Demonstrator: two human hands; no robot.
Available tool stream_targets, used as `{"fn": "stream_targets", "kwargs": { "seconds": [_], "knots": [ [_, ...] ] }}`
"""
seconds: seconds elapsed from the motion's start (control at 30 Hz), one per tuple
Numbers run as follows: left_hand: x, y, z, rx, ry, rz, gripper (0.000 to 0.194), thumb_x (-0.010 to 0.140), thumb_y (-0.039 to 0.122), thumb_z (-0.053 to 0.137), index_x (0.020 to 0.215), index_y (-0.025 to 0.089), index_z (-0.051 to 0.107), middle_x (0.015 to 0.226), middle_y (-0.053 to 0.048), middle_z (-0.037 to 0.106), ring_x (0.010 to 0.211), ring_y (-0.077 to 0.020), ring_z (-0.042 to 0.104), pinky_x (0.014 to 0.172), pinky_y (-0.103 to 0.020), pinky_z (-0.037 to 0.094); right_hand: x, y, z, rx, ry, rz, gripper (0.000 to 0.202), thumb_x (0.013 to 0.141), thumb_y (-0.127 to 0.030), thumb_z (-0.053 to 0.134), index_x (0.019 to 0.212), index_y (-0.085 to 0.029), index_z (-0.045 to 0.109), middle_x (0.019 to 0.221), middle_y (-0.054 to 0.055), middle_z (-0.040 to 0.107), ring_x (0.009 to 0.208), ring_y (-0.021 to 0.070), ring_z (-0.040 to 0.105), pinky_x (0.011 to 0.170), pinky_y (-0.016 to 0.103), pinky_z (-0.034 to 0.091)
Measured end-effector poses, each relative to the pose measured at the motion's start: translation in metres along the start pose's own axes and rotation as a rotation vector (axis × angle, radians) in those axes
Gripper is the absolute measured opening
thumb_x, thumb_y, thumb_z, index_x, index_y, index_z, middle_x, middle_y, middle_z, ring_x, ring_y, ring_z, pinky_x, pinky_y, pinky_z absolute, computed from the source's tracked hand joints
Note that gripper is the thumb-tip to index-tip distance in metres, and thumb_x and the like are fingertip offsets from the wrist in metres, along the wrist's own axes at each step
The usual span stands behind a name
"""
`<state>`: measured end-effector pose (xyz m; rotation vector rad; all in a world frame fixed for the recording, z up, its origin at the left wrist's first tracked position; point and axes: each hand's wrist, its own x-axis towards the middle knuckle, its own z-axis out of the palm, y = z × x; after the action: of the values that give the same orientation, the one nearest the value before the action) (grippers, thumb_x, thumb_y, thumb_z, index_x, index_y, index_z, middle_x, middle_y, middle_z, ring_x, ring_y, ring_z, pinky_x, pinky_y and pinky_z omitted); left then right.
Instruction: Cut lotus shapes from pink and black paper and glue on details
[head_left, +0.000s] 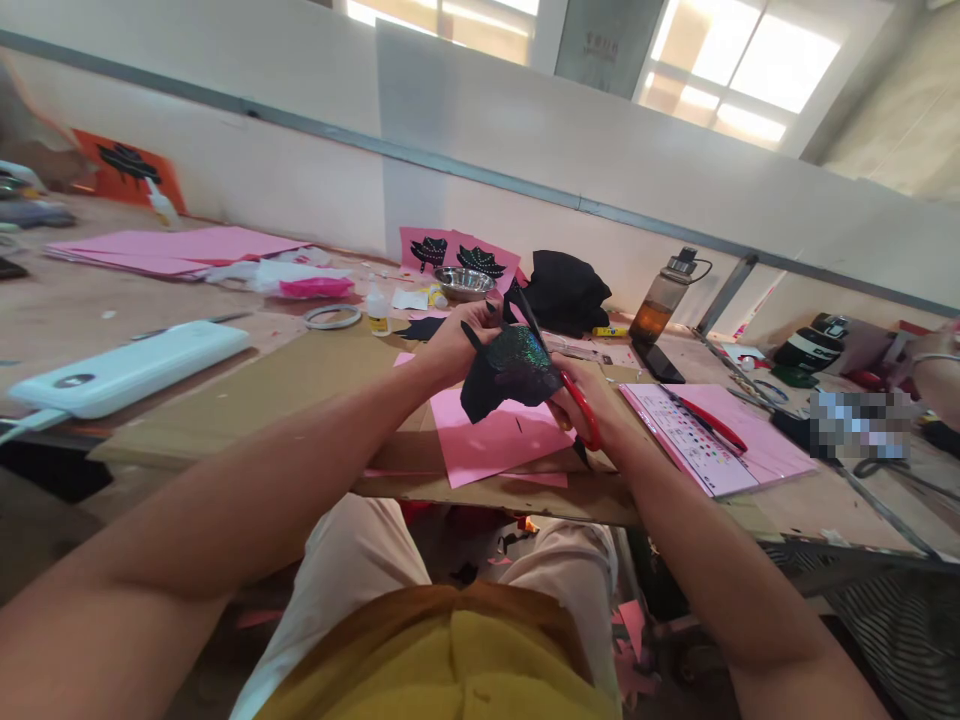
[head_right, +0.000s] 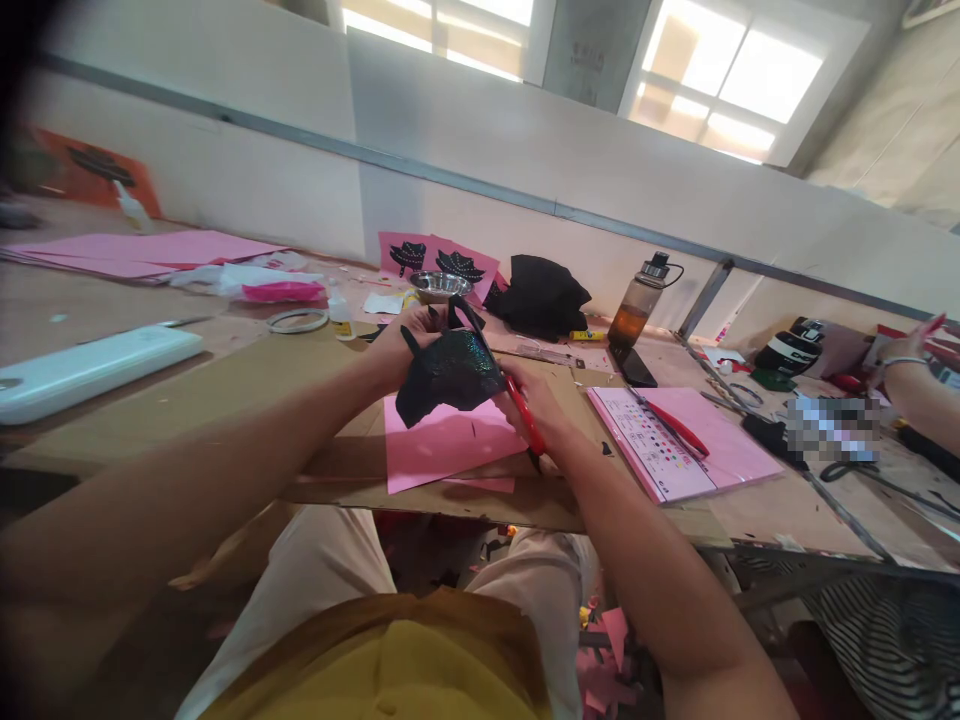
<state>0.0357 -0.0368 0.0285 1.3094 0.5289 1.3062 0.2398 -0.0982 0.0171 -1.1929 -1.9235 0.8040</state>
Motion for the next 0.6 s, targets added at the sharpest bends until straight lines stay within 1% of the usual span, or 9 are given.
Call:
{"fn": "stream_targets", "kwargs": {
  "seconds": [0.07, 0.13, 0.23, 0.33, 0.47, 0.6],
  "knots": [
    [-0.0005, 0.0014, 0.0001, 0.004, -0.016, -0.008, 0.021, 0.060, 0.021, 0.092, 0.071, 0.018, 0.074, 0.068, 0.002, 0.071, 0.060, -0.0111, 0.055, 0.058, -0.025, 0.045, -0.0018, -0.0019, 0.0006, 0.030, -0.029, 0.030, 0.011, 0.088, -0.034, 0.055, 0.088, -0.024, 0.060, 0.056, -0.005, 0.051, 0.050, 0.0146, 0.047, 0.051, 0.027, 0.036],
    [-0.0007, 0.0032, 0.0004, 0.016, -0.036, 0.000, 0.020, 0.058, 0.019, 0.091, 0.068, 0.018, 0.074, 0.067, 0.002, 0.070, 0.060, -0.0114, 0.056, 0.057, -0.024, 0.045, -0.0017, -0.0014, 0.0011, 0.043, -0.027, 0.025, 0.008, 0.087, -0.032, 0.058, 0.086, -0.025, 0.059, 0.053, -0.005, 0.048, 0.049, 0.0140, 0.045, 0.049, 0.027, 0.034],
    [-0.0003, 0.0042, 0.0007, 0.031, -0.038, 0.021, 0.019, 0.056, 0.017, 0.089, 0.068, 0.018, 0.074, 0.067, 0.001, 0.070, 0.060, -0.0115, 0.057, 0.057, -0.024, 0.045, 0.0007, 0.0025, 0.0016, 0.057, -0.007, 0.025, 0.009, 0.087, -0.034, 0.063, 0.086, -0.025, 0.061, 0.053, -0.004, 0.049, 0.051, 0.0157, 0.049, 0.050, 0.027, 0.037],
    [-0.0002, 0.0037, 0.0004, 0.035, -0.040, 0.031, 0.016, 0.057, 0.015, 0.086, 0.068, 0.018, 0.074, 0.066, 0.002, 0.070, 0.060, -0.0113, 0.056, 0.057, -0.024, 0.045, 0.0017, 0.0054, 0.0014, 0.045, 0.020, 0.023, 0.010, 0.085, -0.034, 0.066, 0.086, -0.025, 0.063, 0.057, -0.003, 0.052, 0.054, 0.0172, 0.052, 0.052, 0.027, 0.041],
    [-0.0009, 0.0037, -0.0007, 0.057, -0.019, -0.004, 0.013, 0.060, 0.017, 0.084, 0.068, 0.018, 0.074, 0.066, 0.001, 0.069, 0.058, -0.0112, 0.055, 0.055, -0.024, 0.043, -0.0016, 0.0034, -0.0004, 0.018, 0.016, 0.000, 0.011, 0.085, -0.035, 0.065, 0.087, -0.025, 0.063, 0.058, -0.003, 0.049, 0.056, 0.0164, 0.050, 0.052, 0.027, 0.039],
    [0.0011, 0.0029, -0.0025, 0.062, -0.004, -0.018, 0.015, 0.057, 0.015, 0.084, 0.069, 0.017, 0.075, 0.066, 0.001, 0.069, 0.058, -0.0116, 0.057, 0.054, -0.024, 0.044, -0.0037, 0.0014, -0.0013, 0.021, 0.015, -0.023, 0.022, 0.086, -0.046, 0.066, 0.091, -0.024, 0.065, 0.061, -0.003, 0.050, 0.058, 0.0158, 0.049, 0.052, 0.026, 0.036]
  ]
}}
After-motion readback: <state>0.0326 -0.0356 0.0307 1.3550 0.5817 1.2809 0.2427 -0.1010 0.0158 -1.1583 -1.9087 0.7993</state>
